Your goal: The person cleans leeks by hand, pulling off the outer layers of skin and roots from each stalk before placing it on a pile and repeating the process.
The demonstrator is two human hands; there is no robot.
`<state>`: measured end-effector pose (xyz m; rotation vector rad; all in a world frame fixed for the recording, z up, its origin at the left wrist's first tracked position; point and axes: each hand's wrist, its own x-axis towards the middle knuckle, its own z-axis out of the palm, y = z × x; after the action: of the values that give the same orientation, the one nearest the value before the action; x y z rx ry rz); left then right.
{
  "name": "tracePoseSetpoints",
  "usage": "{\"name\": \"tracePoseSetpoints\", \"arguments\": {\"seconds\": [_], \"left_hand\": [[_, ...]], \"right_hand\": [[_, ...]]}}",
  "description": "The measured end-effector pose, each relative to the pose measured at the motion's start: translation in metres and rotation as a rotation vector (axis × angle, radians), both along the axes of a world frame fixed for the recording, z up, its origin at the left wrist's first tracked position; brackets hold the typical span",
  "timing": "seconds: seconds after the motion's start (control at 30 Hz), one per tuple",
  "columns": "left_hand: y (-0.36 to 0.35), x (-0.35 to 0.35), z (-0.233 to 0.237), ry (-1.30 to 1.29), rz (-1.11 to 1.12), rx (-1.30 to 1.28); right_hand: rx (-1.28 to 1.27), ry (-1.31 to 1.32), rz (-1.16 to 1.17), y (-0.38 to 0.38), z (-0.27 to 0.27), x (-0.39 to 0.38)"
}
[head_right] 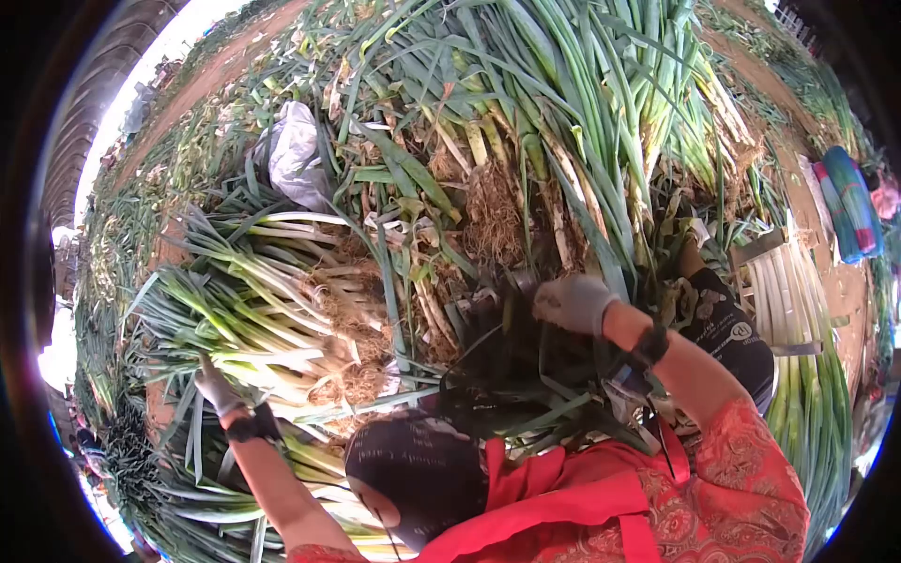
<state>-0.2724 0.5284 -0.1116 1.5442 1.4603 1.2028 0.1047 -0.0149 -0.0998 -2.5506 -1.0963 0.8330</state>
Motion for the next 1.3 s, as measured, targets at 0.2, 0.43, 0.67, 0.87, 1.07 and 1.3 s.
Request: {"name": "tracePoseSetpoints", "arguments": {"seconds": [0.2, 0.43, 0.67, 0.87, 1.07, 1.3], "left_hand": [[-0.123, 0.073, -0.043, -0.175, -0.222, -0.094], [-0.160, 0.131, -0.047, -0.259, -0.511, -0.183], [-0.175, 0.176, -0.083, -0.272, -0.542, -0.351], [-0.178, 0.168, -0.124, -0.261, -0.515, -0.557], [-0.180, 0.161, -0.149, -0.201, -0.558, -0.580], [-0.192, 0.159, -0.157, -0.208, -0.565, -0.621]], "right_hand": [[0.203, -0.092, -0.007, 0.084, -0.023, 0.090], [0.216, -0.120, 0.035, 0.220, -0.063, 0.154], [0.159, 0.045, -0.007, 0.335, -0.099, 0.183], [-0.165, -0.159, 0.284, 0.326, -0.053, 0.128], [0.170, -0.459, -0.220, 0.412, -0.108, 0.232], [0.038, -0.056, -0.168, 0.429, -0.090, 0.261]]}}
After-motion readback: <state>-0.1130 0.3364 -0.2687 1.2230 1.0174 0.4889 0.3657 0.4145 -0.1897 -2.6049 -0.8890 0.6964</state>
